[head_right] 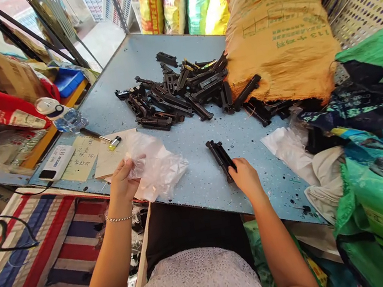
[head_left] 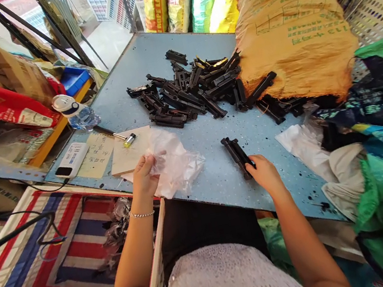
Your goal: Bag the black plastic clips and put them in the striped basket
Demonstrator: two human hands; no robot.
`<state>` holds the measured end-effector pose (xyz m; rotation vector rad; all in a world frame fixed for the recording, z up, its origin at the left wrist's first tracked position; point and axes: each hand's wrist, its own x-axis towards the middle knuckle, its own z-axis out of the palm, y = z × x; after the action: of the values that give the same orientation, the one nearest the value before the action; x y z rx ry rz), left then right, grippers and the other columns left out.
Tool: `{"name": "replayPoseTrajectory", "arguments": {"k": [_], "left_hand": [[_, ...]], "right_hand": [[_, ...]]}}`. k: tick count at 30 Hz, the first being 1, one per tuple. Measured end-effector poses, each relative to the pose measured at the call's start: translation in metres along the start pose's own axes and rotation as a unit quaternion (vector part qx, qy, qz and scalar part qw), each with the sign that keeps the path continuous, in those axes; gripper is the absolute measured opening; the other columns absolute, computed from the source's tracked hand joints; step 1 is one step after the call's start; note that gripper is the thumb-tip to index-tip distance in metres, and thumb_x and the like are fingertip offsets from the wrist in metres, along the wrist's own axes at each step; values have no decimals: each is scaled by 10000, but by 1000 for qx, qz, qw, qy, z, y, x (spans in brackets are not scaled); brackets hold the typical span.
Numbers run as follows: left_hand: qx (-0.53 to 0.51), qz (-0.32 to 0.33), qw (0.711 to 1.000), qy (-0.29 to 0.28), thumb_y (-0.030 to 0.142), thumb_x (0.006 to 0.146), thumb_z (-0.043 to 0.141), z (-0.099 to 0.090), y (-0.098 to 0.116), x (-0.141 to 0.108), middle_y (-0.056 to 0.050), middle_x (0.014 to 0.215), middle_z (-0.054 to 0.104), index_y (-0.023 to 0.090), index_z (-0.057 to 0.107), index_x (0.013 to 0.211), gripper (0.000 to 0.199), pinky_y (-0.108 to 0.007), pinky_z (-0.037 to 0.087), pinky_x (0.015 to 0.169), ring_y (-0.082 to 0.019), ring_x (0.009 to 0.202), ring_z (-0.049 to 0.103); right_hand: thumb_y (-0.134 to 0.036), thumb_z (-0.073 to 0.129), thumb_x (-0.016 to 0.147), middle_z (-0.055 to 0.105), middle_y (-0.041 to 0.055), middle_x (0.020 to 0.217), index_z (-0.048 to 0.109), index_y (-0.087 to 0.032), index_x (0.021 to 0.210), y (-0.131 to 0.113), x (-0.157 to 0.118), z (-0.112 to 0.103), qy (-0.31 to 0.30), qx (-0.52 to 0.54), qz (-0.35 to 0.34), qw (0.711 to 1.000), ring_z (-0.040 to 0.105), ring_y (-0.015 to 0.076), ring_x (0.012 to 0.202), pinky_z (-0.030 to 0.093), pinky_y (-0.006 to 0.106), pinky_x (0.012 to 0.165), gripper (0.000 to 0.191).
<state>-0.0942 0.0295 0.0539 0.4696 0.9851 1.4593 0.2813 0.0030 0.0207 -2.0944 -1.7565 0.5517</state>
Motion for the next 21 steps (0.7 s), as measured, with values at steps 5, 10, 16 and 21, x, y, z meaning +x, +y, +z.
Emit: {"name": "replayPoseTrajectory", "arguments": {"k": [5,10,16,21], "left_hand": [[-20,-59,998,8,267,687,873,-2,-29,3,-126,974,802,113,711,929,329,-253,586,667,-158,737,720],[-19,-59,998,15,262,686,886,-13,-37,-3,-143,1002,801,108,713,1007,396,-266,603,687,-176,764,740],[-9,-11,1000,8,283,641,926,-17,-36,-12,-136,984,804,149,685,941,408,-270,605,737,-188,832,749],[23,4,1000,-1,328,643,924,-12,-48,-15,-72,969,794,175,654,911,410,-286,608,753,-180,843,743]], "right_hand": [[-240,521,971,567,191,1389,619,-155,1337,-45,-36,19,59,5,-165,985,486,325,1322,397,520,1134,388],[-157,507,977,623,145,1212,655,-207,1254,-65,-66,76,-34,85,-269,959,576,279,1110,526,451,975,318],[-206,508,985,629,87,969,675,-227,940,-46,-53,100,28,181,-216,959,582,251,953,518,420,880,174],[-279,613,821,621,50,952,660,-235,828,-51,-30,95,27,347,-49,936,586,226,961,484,389,917,64]]}}
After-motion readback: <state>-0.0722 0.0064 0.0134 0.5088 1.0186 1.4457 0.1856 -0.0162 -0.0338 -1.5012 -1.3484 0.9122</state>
